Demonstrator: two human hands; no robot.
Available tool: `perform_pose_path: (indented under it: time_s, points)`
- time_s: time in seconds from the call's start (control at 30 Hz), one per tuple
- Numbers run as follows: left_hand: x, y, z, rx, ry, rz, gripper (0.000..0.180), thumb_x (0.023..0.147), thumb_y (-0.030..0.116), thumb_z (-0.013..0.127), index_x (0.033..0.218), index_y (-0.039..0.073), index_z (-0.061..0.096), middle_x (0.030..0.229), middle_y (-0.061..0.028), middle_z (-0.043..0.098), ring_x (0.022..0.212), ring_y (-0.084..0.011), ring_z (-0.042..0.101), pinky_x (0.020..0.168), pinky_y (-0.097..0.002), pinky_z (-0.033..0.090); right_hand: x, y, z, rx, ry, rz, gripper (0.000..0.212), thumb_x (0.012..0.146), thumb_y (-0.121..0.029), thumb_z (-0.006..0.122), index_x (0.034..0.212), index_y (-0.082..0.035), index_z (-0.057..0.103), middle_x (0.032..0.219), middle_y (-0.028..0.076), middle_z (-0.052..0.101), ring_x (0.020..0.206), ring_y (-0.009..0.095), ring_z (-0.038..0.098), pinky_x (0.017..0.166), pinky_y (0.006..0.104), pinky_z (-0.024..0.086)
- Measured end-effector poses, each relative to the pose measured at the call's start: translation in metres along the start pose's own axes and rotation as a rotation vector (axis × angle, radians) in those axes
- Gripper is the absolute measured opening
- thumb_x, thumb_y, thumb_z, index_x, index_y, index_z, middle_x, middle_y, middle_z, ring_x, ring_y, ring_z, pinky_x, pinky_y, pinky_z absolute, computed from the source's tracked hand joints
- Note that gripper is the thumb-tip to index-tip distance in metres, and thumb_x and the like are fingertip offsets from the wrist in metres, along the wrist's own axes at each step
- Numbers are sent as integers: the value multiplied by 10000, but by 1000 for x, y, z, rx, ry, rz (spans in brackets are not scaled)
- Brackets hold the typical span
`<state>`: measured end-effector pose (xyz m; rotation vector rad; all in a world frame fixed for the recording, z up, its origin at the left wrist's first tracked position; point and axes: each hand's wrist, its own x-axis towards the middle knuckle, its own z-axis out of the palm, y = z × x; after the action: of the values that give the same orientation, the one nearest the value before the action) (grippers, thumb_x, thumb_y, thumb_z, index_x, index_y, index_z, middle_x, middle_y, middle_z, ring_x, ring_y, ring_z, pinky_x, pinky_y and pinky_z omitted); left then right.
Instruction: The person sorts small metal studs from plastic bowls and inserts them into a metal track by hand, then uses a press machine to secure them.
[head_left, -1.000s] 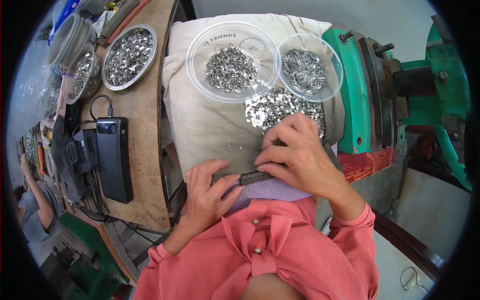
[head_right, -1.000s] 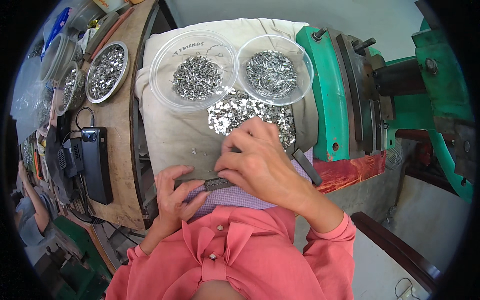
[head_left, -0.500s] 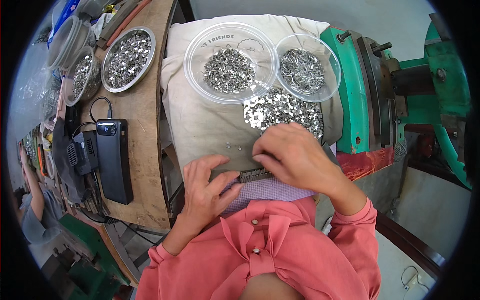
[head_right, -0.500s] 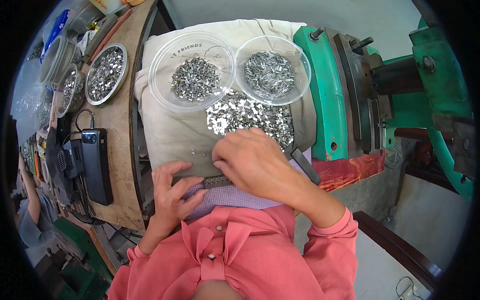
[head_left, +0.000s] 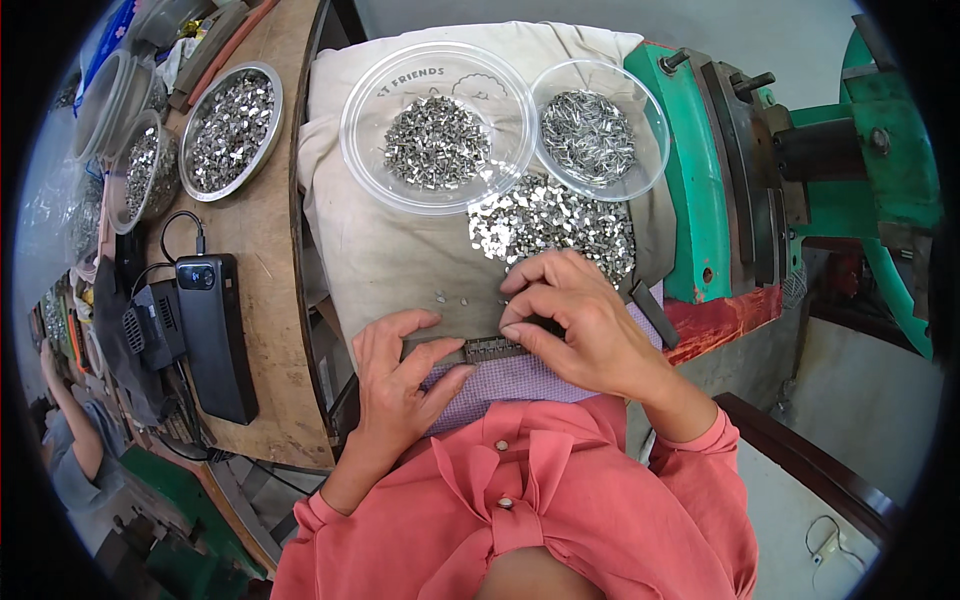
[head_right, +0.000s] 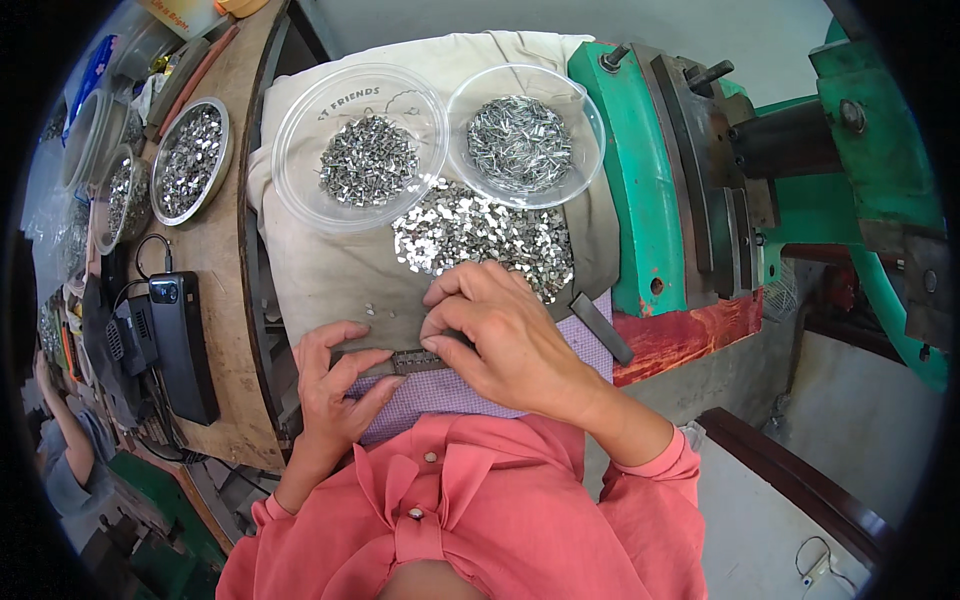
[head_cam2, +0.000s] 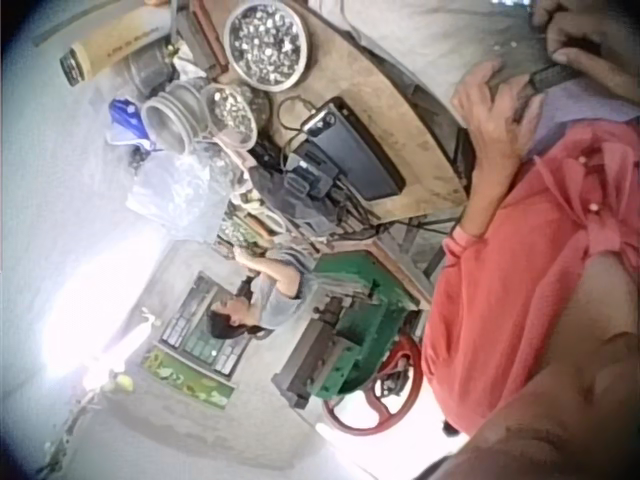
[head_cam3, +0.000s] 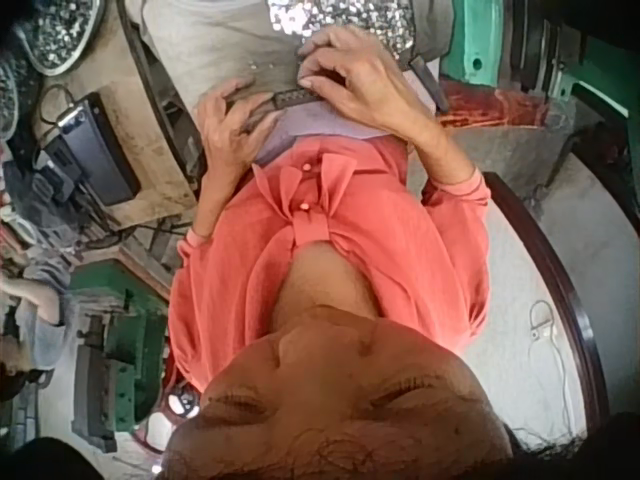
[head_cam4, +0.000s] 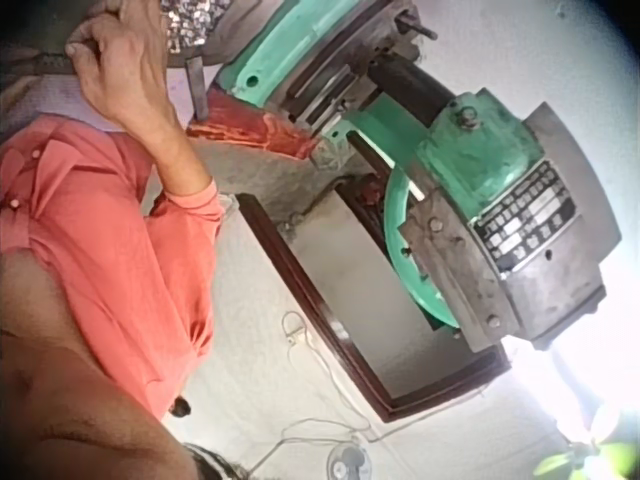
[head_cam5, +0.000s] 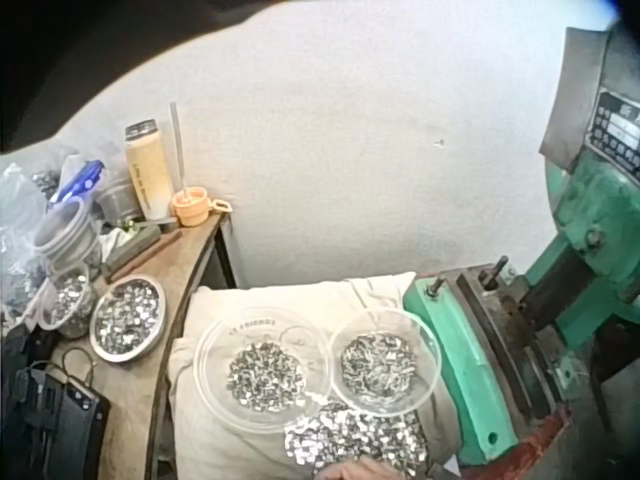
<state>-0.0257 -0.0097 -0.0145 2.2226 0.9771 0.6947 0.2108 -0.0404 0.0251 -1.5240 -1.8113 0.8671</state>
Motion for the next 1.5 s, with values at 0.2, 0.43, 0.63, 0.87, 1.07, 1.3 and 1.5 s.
perform_pose_path:
  time_s: [0.2,0.43,0.63,0.87,1.07,1.3,1.5]
  points:
    - [-1,-1,0,-2,1,2,354,660,171,867,982,112,733,1141,-90,611,1031,-272,581,870,-392,392,3,-10,5,-77,-63,29,90,794,-126,749,853,-76,702,1067,53,608,1000,257,542,863,389,392]
    - [0,0,-1,-4,-1,-2,352,664,179,869,981,111,731,1138,-90,611,1032,-272,580,874,-391,390,3,-10,13,-120,-42,22,102,772,-136,773,844,-96,712,1097,44,612,991,255,533,857,384,385]
    - [1,1,-1,-3,5,-2,332,673,182,865,968,108,730,1137,-90,615,1026,-270,582,876,-389,388,9,-6,-3,-161,28,-49,101,747,-104,785,835,-99,737,1019,45,638,978,255,562,857,379,432]
    - [0,2,1,8,10,22,300,681,180,858,943,101,733,1155,-100,618,1023,-278,577,874,-391,385,52,27,-68,-639,469,-46,73,765,-108,773,837,-99,761,834,49,641,858,273,582,758,390,461]
    - [-4,0,6,-2,36,27,300,675,175,859,937,99,735,1158,-111,620,1030,-290,573,895,-399,386,79,48,-77,-818,271,42,92,747,-193,775,779,-108,787,812,79,707,852,296,622,784,417,467]
    - [-6,-1,6,15,38,21,328,625,142,873,914,85,729,1132,-146,633,1050,-313,592,922,-432,402,77,45,-82,-762,252,81,129,767,-216,771,746,-88,763,751,97,706,831,297,647,770,424,468]
    - [-9,-3,6,30,34,51,353,633,144,873,943,97,712,1144,-144,626,1051,-317,591,920,-438,404,73,49,-86,-681,285,104,154,775,-235,773,827,-91,777,760,123,712,790,323,676,743,442,500]
